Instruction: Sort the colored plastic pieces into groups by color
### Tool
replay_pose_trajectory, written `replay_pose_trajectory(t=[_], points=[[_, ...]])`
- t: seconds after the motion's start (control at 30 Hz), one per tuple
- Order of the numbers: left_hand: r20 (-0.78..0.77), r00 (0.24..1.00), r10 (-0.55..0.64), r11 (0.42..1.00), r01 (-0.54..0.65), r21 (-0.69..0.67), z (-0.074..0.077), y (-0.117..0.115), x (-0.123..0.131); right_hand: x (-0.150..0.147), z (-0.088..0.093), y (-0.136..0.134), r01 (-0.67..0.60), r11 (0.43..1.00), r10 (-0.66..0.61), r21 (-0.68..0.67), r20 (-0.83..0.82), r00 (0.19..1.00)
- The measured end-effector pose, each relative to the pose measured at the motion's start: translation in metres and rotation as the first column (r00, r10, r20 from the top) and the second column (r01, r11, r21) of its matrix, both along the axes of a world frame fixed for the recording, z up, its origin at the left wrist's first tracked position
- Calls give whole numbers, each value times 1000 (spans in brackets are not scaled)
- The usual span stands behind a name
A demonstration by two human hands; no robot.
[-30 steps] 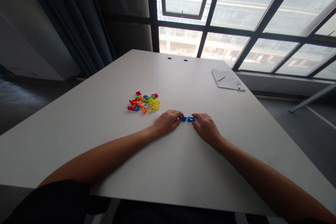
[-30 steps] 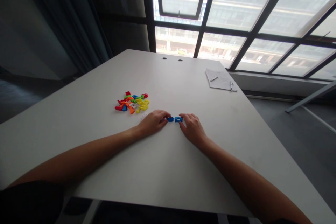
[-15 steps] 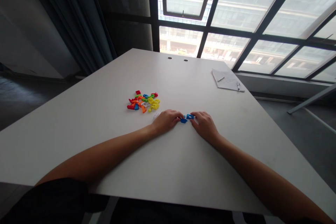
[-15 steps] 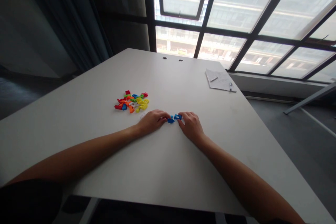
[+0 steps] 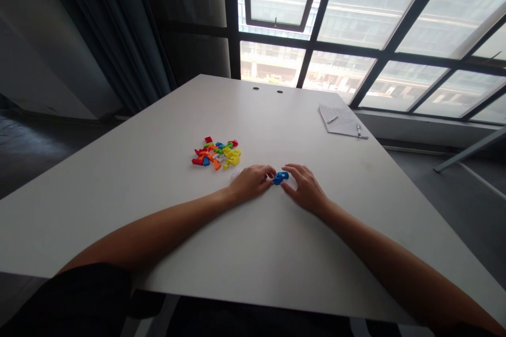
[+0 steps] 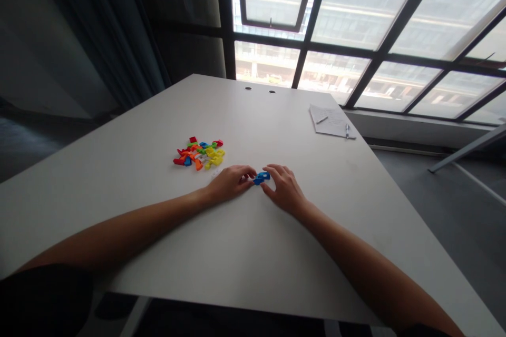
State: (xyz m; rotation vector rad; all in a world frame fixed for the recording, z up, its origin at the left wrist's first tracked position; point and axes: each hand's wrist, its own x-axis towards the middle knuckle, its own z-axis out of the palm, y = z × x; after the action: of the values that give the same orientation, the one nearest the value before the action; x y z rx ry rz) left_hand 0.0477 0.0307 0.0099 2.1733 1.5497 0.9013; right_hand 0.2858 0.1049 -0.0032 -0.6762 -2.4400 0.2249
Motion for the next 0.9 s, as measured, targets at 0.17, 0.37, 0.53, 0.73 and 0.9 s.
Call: replay_pose_trajectory(t=[0.17,0.37,0.53,0.73,0.9], points=[[-26,1000,15,999,-15,28,2,-3,-1,-9,3,0,-81,994,73,67,110,991],[-308,951,-27,985,77,152,11,-11,-15,-17,4,25,-71,997,66,40,127,990],[-494,869,4,948,153,278,16,-12,-56,-15,0,73,53,998,-56,25,124,991],[-549,831,93,939,110,326,28,-12,-130,-20,-5,120,191,980,-198,57,160,967],[-550,826,124,987,-45,156,48,-20,-182,-23,-13,132,260,960,-270,102,91,959]])
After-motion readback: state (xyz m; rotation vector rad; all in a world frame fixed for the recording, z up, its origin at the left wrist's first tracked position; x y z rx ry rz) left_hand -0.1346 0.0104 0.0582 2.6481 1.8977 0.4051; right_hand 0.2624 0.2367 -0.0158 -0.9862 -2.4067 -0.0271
